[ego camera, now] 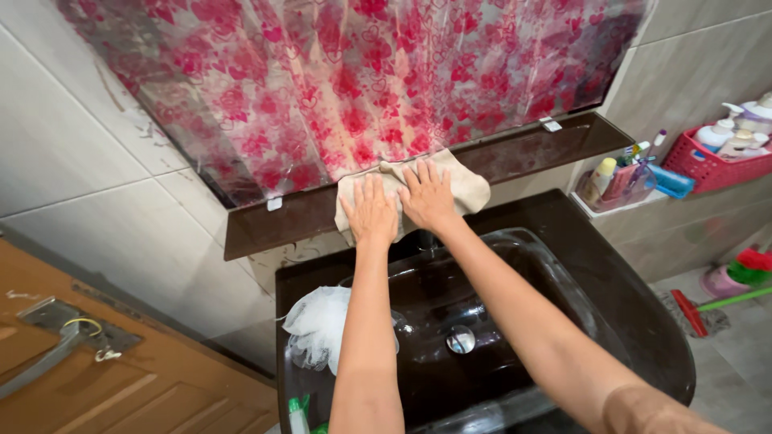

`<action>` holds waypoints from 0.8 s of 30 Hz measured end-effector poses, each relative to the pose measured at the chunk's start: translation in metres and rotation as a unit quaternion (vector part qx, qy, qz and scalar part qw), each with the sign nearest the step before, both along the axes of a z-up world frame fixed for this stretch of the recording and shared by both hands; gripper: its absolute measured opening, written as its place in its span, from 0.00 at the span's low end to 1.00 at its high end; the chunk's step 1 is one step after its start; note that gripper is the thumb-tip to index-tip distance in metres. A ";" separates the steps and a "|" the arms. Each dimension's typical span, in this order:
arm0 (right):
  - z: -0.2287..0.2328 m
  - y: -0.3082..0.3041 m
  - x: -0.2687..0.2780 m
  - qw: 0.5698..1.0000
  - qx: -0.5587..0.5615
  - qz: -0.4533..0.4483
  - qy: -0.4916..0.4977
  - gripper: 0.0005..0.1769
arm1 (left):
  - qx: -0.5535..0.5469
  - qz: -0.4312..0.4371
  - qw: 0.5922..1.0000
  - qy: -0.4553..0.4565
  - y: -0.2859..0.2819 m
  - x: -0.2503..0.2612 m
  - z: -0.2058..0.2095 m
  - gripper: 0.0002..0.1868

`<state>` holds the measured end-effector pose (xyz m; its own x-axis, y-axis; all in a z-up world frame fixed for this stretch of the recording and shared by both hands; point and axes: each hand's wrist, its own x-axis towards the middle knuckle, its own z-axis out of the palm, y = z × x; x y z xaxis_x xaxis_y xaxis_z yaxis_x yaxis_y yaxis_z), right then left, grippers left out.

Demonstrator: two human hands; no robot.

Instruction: The person cleans the bathroom sink area using a cleaning spray and cloths, wiping the ledge, faucet, and basin.

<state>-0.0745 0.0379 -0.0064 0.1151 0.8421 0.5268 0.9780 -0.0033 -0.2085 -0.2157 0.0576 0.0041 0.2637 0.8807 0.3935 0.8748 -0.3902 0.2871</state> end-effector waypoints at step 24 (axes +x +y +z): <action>0.001 0.028 -0.064 0.994 -0.012 0.105 -0.010 0.38 | 0.000 0.088 0.996 0.007 0.016 -0.062 0.002 0.31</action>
<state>-0.1382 0.0657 -0.0053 -0.0750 0.8591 0.5062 0.9616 0.1967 -0.1913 -0.2774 0.0741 0.0058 0.1105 0.9137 0.3911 0.9340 -0.2300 0.2735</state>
